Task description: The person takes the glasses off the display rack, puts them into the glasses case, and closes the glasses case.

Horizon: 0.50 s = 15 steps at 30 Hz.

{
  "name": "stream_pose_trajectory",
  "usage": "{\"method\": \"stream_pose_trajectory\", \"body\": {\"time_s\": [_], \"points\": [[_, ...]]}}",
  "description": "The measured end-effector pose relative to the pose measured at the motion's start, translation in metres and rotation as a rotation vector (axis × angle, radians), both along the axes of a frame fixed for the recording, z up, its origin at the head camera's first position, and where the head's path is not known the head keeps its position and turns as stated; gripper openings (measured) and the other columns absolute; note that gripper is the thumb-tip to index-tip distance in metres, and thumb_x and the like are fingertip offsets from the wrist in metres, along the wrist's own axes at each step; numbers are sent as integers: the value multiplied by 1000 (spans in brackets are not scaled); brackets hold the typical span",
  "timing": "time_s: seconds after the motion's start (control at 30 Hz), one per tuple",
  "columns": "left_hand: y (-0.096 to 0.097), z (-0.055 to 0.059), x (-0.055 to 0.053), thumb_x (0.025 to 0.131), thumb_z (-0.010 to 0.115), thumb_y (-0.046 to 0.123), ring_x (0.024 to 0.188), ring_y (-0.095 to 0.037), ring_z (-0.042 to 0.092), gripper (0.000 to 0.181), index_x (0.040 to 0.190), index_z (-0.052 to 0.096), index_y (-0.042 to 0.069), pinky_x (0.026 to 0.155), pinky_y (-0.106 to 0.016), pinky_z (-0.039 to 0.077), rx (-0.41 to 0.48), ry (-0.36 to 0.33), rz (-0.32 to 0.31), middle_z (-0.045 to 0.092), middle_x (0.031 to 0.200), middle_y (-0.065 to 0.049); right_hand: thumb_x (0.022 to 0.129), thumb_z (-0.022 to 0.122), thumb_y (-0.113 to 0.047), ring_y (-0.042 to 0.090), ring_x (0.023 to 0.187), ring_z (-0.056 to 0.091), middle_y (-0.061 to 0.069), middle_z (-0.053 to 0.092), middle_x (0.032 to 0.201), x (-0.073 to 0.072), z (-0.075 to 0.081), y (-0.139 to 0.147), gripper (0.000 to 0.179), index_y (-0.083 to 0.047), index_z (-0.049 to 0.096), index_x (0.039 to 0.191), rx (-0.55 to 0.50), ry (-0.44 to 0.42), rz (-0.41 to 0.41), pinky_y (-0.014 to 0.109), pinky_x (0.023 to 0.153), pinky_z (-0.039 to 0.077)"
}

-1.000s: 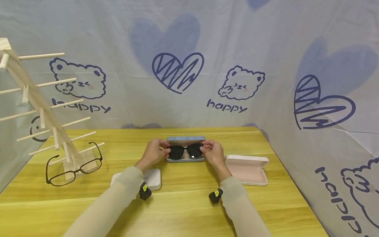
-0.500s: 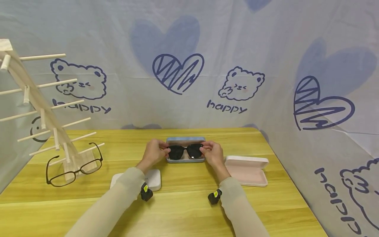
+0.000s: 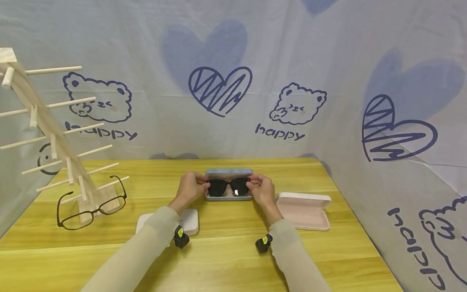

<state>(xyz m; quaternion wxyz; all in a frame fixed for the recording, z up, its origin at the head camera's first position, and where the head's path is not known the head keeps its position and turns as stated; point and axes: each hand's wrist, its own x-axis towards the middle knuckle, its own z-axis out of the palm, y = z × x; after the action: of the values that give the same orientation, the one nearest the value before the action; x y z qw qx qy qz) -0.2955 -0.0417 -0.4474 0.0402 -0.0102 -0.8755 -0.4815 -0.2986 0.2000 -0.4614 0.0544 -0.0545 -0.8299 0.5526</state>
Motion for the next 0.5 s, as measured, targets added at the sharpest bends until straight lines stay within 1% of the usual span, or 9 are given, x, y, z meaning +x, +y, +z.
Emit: {"method": "stream_pose_trajectory", "body": {"time_s": [0.17,0.37,0.5], "points": [[0,-2,0,88,77,1,73,-22,77,17,104,77,-6,67,-28,62,0,11,-6,80,93,-19,94,71,1,5,69,64,26,73,105,1,0,-1,22,9,71,115,11,8,-6,17,61,55],[-1,-3,1,88,77,0,75,-23,77,16,103,78,-6,67,-27,61,-15,14,-7,80,92,-19,95,72,-4,9,71,68,25,74,110,4,0,-1,23,5,74,116,110,-24,-20,18,61,54],[0,-3,1,88,77,1,79,-25,76,16,103,78,-5,66,-27,59,-60,21,-8,79,92,-18,96,73,-7,10,68,68,24,75,110,4,0,-1,24,3,75,118,166,-41,-16,19,59,52]]}}
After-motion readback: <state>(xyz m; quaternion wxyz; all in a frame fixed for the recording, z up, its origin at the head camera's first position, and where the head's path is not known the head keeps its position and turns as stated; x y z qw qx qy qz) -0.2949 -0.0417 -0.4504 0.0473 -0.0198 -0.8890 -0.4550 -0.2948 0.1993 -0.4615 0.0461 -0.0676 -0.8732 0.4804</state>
